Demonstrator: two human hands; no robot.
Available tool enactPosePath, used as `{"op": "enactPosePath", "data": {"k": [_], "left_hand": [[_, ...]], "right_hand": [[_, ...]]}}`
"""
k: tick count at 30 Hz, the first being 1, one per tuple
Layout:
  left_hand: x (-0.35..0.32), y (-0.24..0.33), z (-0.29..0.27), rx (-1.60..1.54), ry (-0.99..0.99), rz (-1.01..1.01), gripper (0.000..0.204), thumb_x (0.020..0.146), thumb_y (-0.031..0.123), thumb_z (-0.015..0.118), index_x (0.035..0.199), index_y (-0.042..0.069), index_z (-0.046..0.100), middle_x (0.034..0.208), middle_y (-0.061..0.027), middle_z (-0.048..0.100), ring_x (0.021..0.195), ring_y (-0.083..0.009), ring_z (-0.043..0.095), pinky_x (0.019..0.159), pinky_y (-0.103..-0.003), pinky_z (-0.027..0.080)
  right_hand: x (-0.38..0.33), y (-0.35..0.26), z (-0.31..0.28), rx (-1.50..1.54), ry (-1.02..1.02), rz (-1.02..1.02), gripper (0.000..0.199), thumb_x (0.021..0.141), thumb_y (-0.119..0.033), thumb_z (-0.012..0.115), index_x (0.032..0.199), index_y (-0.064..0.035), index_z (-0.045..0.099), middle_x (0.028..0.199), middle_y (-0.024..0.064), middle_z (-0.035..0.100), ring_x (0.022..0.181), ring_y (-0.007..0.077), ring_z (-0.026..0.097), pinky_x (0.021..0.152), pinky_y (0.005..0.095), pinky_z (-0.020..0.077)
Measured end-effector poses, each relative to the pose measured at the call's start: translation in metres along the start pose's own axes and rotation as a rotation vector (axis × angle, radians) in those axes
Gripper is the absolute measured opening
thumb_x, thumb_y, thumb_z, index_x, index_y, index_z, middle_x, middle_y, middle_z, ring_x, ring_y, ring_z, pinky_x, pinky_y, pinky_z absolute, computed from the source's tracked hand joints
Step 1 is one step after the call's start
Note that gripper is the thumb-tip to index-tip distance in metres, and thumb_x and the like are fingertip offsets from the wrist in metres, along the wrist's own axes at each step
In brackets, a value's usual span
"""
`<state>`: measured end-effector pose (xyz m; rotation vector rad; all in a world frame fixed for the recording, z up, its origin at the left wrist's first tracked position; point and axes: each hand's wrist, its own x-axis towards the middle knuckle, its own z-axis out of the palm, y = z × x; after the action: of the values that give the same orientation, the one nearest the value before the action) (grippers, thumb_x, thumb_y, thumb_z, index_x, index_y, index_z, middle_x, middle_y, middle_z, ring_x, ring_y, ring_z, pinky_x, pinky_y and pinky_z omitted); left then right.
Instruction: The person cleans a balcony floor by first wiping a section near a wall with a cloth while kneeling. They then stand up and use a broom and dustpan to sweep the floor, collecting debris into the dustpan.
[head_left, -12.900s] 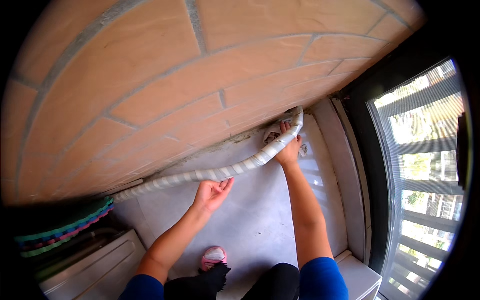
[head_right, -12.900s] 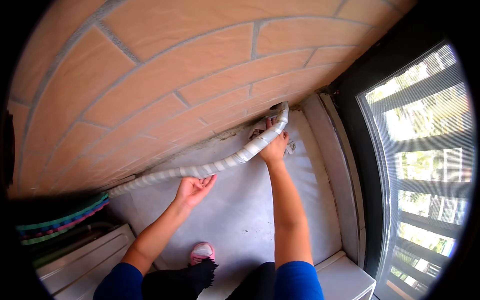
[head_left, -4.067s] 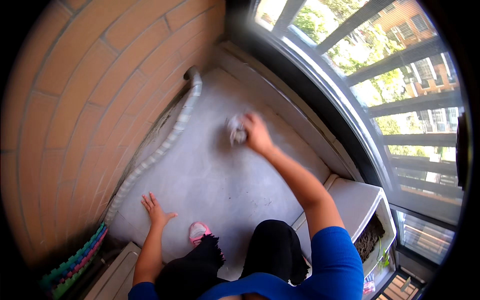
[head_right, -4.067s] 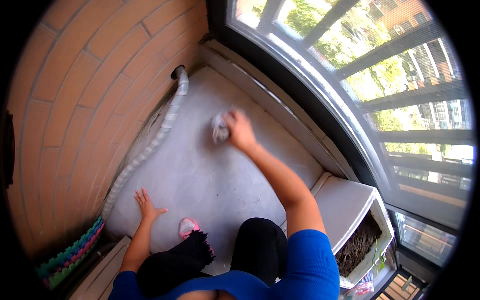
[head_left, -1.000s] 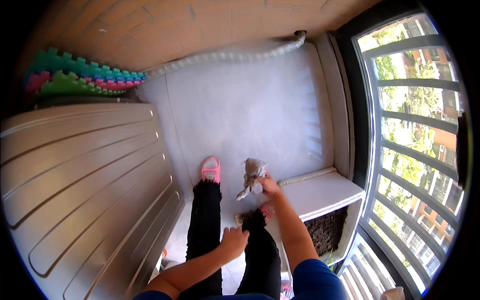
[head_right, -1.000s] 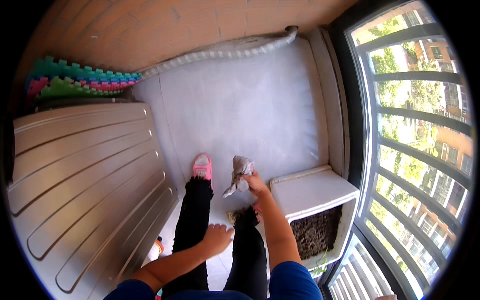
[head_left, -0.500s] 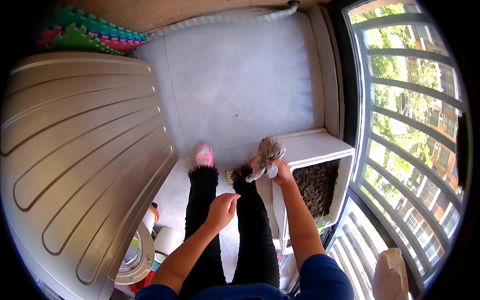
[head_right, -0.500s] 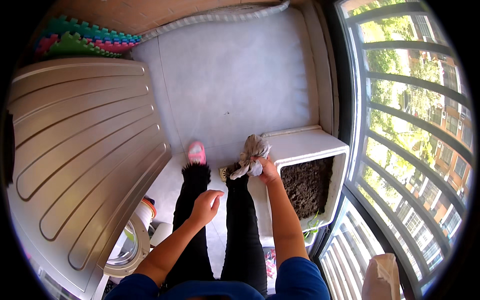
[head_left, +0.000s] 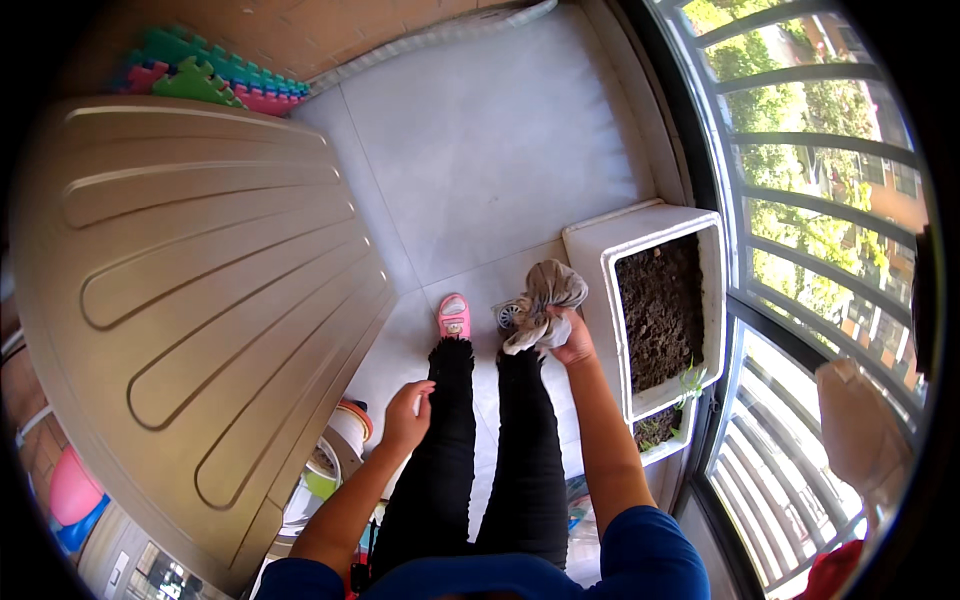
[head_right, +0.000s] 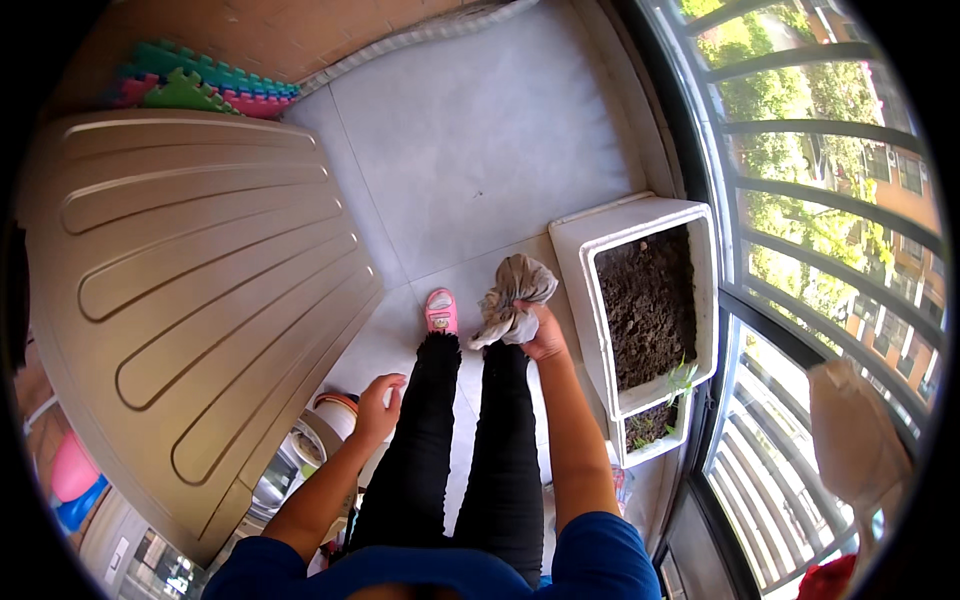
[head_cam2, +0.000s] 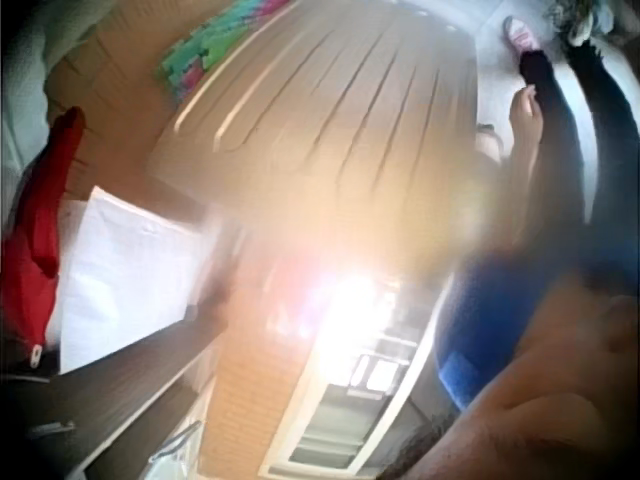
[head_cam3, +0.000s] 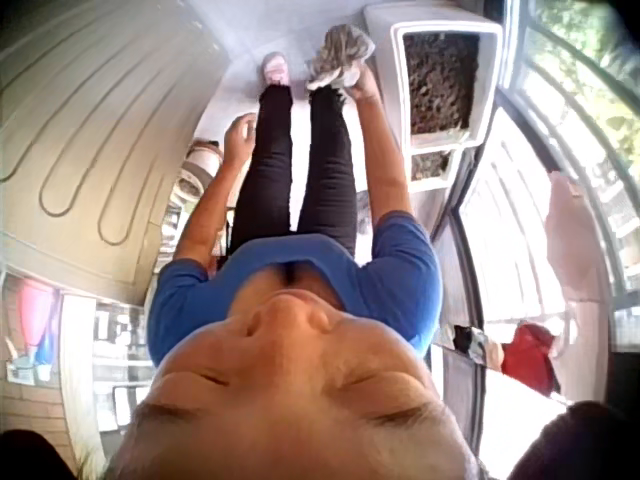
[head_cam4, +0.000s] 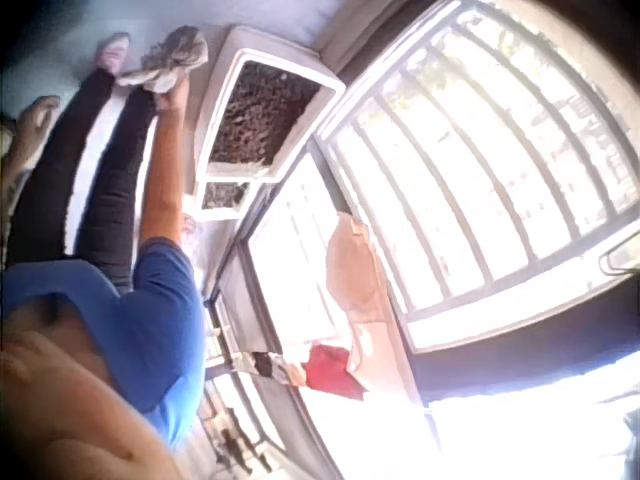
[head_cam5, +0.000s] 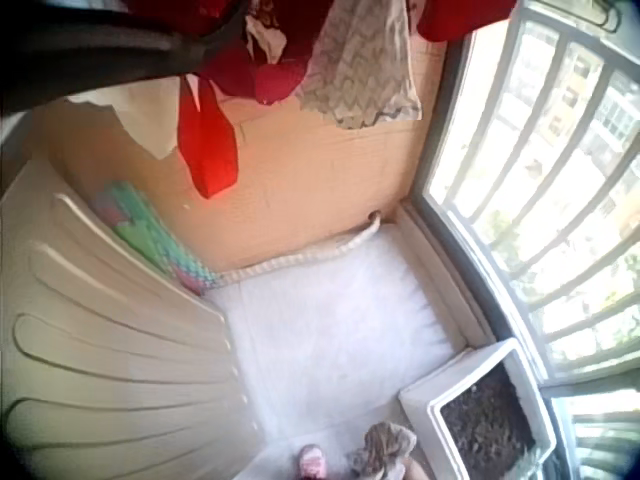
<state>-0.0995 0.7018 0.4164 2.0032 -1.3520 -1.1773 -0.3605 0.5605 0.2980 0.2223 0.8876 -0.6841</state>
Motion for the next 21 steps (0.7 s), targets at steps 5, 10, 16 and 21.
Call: {"op": "enactPosePath", "data": {"k": [5,10,16,21], "left_hand": [[-0.042,-0.024,-0.025,0.025,0.044,-0.015,0.020,0.076,-0.005,0.052,0.095,0.000,0.055,0.088,-0.0136,0.061,0.080,-0.0263,0.060,0.072,-0.033,0.048],[-0.080,-0.011,-0.026,-0.003,0.063,0.024,0.020,0.076,-0.004,0.051,0.095,0.000,0.056,0.088,-0.0132,0.061,0.081,-0.0247,0.061,0.073,-0.032,0.048],[-0.144,0.042,-0.040,-0.097,0.085,0.092,0.015,0.078,-0.001,0.052,0.092,0.000,0.058,0.083,-0.0130,0.062,0.076,-0.0240,0.062,0.070,-0.031,0.048],[-0.174,0.064,-0.073,-0.097,-0.140,0.072,0.018,0.077,0.004,0.056,0.094,0.001,0.058,0.083,-0.0123,0.063,0.078,-0.0230,0.062,0.071,-0.030,0.049]], "right_hand": [[-0.073,0.030,0.065,0.110,-0.189,0.057,0.040,0.077,-0.013,0.053,0.114,0.0004,0.046,0.102,0.0178,0.058,0.090,0.0316,0.059,0.081,0.0445,0.0479],[-0.125,0.045,0.058,0.034,-0.214,0.130,0.040,0.077,-0.011,0.054,0.113,0.0029,0.046,0.102,0.0182,0.058,0.091,0.0315,0.058,0.083,0.0432,0.0469],[-0.249,0.040,0.086,-0.093,-0.224,0.084,0.043,0.082,-0.016,0.050,0.118,0.0052,0.041,0.108,0.0199,0.055,0.097,0.0324,0.056,0.087,0.0427,0.0447],[-0.311,0.047,0.077,-0.058,-0.201,0.046,0.040,0.081,-0.012,0.051,0.116,0.0048,0.043,0.100,0.0180,0.058,0.092,0.0288,0.059,0.084,0.0403,0.0474]]}}
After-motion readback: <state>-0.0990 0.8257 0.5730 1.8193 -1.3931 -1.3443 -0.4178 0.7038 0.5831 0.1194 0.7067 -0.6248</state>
